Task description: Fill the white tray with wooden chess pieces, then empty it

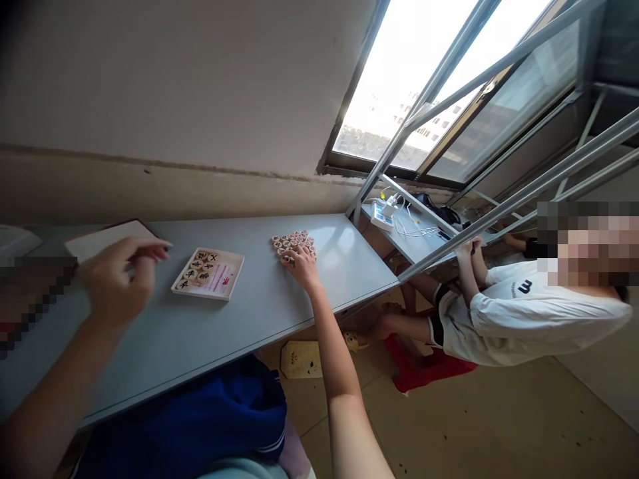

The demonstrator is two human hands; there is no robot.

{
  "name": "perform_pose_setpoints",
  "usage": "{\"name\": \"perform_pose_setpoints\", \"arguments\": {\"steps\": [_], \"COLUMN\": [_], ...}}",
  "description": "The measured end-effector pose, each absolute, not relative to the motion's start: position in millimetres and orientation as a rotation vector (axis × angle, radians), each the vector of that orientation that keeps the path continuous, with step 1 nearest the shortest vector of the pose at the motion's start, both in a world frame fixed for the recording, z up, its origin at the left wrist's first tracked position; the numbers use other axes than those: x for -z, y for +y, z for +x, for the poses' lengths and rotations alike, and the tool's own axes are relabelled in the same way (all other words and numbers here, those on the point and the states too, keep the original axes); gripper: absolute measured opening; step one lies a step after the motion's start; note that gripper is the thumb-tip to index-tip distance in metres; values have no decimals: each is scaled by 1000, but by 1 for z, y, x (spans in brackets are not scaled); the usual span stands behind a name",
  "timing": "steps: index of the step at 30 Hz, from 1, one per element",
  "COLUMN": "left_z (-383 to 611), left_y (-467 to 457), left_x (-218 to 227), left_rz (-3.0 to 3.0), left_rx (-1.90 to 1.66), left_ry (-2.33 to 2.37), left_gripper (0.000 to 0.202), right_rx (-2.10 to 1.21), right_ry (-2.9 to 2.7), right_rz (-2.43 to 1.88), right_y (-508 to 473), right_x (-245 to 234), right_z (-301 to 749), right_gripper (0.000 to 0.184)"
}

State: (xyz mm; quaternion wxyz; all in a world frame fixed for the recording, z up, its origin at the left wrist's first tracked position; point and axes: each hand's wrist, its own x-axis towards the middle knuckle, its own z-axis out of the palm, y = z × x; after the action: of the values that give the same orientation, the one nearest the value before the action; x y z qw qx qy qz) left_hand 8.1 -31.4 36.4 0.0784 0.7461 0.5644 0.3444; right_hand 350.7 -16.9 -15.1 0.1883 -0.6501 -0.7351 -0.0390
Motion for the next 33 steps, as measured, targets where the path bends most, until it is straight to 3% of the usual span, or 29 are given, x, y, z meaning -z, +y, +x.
{"name": "perform_pose_setpoints", "arguments": {"steps": [6,12,17,26,33], "left_z": [14,-1,-3,-3,-9], "left_y": [35,64,69,57,65], "left_x": [6,49,59,53,71], "left_rz": [2280,2123,2003,1711,1748], "left_rx": [-835,-715,-757,-838,-749], "left_ry": [1669,1399,1365,1326,1331], "left_gripper": [45,42,44,43,38], "right_rx": [138,76,68,246,297], "right_ry": [-2028,-2104,-2541,-2631,-2642], "right_rz": [-1867,-1634,-1289,-1191,-1293], "right_y": [-20,-21,1,12,3], "right_x": [13,-9,-1,12,6], "right_z": [348,304,234,211,216], "right_gripper": [20,22,30,30,28]}}
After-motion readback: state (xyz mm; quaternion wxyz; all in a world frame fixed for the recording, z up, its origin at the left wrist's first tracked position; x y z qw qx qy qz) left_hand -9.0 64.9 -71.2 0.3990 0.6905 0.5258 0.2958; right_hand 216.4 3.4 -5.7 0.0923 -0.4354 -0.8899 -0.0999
